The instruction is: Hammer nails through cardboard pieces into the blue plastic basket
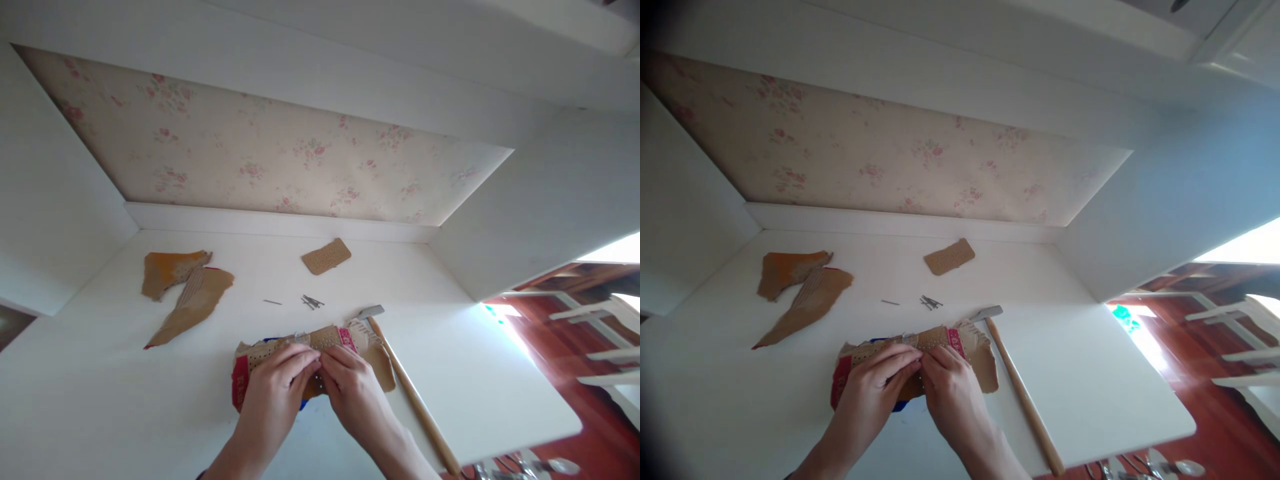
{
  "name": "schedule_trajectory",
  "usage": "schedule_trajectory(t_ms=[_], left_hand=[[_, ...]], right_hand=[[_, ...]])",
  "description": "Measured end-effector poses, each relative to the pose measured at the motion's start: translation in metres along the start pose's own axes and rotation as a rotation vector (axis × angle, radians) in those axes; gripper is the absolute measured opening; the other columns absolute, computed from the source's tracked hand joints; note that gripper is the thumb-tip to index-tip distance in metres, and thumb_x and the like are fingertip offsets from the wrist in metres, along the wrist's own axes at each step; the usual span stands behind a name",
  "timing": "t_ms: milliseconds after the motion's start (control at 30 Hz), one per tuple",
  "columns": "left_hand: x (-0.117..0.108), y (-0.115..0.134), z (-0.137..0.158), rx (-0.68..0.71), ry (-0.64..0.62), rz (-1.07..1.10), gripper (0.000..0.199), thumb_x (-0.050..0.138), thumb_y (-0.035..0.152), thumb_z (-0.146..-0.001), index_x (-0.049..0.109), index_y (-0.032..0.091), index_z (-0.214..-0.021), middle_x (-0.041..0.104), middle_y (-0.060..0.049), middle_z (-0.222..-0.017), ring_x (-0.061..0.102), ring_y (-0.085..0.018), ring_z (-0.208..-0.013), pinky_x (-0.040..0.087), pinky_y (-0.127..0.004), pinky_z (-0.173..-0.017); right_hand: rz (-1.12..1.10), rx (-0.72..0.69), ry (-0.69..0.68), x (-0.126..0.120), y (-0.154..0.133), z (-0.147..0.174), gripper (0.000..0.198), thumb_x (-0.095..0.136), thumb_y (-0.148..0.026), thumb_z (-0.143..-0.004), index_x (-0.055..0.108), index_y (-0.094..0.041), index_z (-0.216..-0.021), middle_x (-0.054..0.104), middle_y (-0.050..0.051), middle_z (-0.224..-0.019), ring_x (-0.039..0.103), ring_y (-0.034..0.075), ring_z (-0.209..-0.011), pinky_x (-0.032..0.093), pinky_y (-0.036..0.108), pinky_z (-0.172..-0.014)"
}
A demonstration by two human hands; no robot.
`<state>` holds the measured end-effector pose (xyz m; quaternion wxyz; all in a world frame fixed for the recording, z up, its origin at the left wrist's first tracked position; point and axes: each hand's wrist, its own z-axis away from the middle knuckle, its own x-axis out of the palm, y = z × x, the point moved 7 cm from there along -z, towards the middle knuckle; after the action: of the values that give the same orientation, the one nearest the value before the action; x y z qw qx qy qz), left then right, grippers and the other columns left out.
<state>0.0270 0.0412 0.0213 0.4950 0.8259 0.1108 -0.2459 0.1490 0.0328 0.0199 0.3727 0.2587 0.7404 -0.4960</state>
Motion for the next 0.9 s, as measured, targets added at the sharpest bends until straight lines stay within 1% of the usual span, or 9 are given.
schedule_trajectory(t_ms=[100, 167, 233, 300, 367, 433, 533, 700, 900], left_hand=[[0.000, 0.000, 0.000, -0.010, 0.025, -0.025, 0.016, 0.052, 0.018, -0.096, 0.068, 0.023, -0.100, 0.072, -0.001, -0.099, 0.069, -0.014, -0.090, 0.056, -0.024, -0.084], [0.001, -0.002, 0.001, -0.029, 0.044, -0.030, 0.015, 0.052, 0.019, -0.096, 0.067, 0.022, -0.097, 0.073, -0.001, -0.095, 0.069, -0.014, -0.087, 0.056, -0.024, -0.081], [0.001, -0.005, 0.002, -0.039, 0.063, -0.026, 0.012, 0.054, 0.020, -0.096, 0.066, 0.021, -0.094, 0.073, 0.000, -0.091, 0.070, -0.014, -0.084, 0.056, -0.023, -0.079], [0.002, -0.007, 0.003, -0.032, 0.077, -0.031, 0.009, 0.056, 0.022, -0.095, 0.065, 0.021, -0.093, 0.073, 0.000, -0.090, 0.070, -0.014, -0.082, 0.056, -0.023, -0.079], [0.002, -0.008, 0.004, -0.019, 0.085, -0.052, 0.009, 0.057, 0.023, -0.095, 0.065, 0.021, -0.096, 0.074, -0.001, -0.091, 0.071, -0.014, -0.083, 0.056, -0.024, -0.079], [0.002, -0.009, 0.004, -0.012, 0.079, -0.067, 0.009, 0.057, 0.022, -0.095, 0.066, 0.020, -0.097, 0.075, -0.001, -0.091, 0.071, -0.014, -0.083, 0.056, -0.023, -0.079], [0.003, -0.008, 0.004, 0.002, 0.066, -0.071, 0.010, 0.056, 0.022, -0.096, 0.066, 0.019, -0.098, 0.075, -0.002, -0.092, 0.072, -0.014, -0.084, 0.056, -0.022, -0.080], [0.004, -0.004, 0.002, 0.036, 0.058, -0.083, 0.011, 0.056, 0.021, -0.096, 0.066, 0.018, -0.100, 0.074, -0.003, -0.093, 0.072, -0.014, -0.084, 0.056, -0.021, -0.080], [0.007, -0.002, 0.004, 0.049, 0.044, -0.114, 0.012, 0.054, 0.022, -0.097, 0.065, 0.019, -0.100, 0.074, -0.003, -0.094, 0.071, -0.014, -0.084, 0.055, -0.022, -0.079]], right_hand=[[0.052, 0.000, -0.002, -0.009, -0.003, 0.002, 0.020, 0.050, -0.015, -0.096, 0.069, -0.019, -0.099, 0.068, 0.006, -0.087, 0.063, 0.021, -0.079, 0.055, 0.034, -0.073], [0.069, 0.006, 0.038, -0.026, -0.006, 0.008, 0.030, 0.055, -0.020, -0.095, 0.062, -0.018, -0.124, 0.069, 0.009, -0.105, 0.064, 0.025, -0.095, 0.055, 0.038, -0.083], [0.034, 0.049, 0.133, -0.049, 0.000, 0.018, 0.039, 0.057, -0.026, -0.095, 0.055, -0.021, -0.134, 0.067, 0.009, -0.114, 0.063, 0.024, -0.103, 0.056, 0.037, -0.086], [-0.019, 0.192, 0.273, -0.071, 0.024, 0.033, 0.032, 0.055, -0.031, -0.096, 0.060, -0.025, -0.128, 0.066, 0.007, -0.114, 0.065, 0.020, -0.096, 0.058, 0.028, -0.071], [0.014, 0.404, 0.370, -0.081, 0.063, 0.054, 0.028, 0.052, -0.038, -0.097, 0.063, -0.025, -0.119, 0.066, 0.006, -0.111, 0.065, 0.018, -0.084, 0.054, 0.023, -0.050], [0.156, 0.575, 0.322, -0.075, 0.103, 0.074, 0.035, 0.047, -0.044, -0.098, 0.061, -0.022, -0.121, 0.065, 0.008, -0.115, 0.065, 0.021, -0.082, 0.057, 0.032, -0.065], [0.422, 0.695, 0.098, -0.047, 0.148, 0.096, 0.045, 0.045, -0.042, -0.096, 0.053, -0.014, -0.130, 0.059, 0.016, -0.123, 0.059, 0.032, -0.103, 0.049, 0.047, -0.088], [0.407, 0.752, 0.021, -0.022, 0.161, 0.108, 0.032, 0.037, -0.034, -0.099, 0.058, -0.017, -0.116, 0.062, 0.016, -0.108, 0.059, 0.032, -0.097, 0.045, 0.043, -0.079], [0.179, 0.788, 0.014, -0.035, 0.159, 0.100, 0.030, 0.032, -0.040, -0.100, 0.055, -0.021, -0.098, 0.064, 0.007, -0.086, 0.062, 0.023, -0.074, 0.041, 0.031, -0.063]])
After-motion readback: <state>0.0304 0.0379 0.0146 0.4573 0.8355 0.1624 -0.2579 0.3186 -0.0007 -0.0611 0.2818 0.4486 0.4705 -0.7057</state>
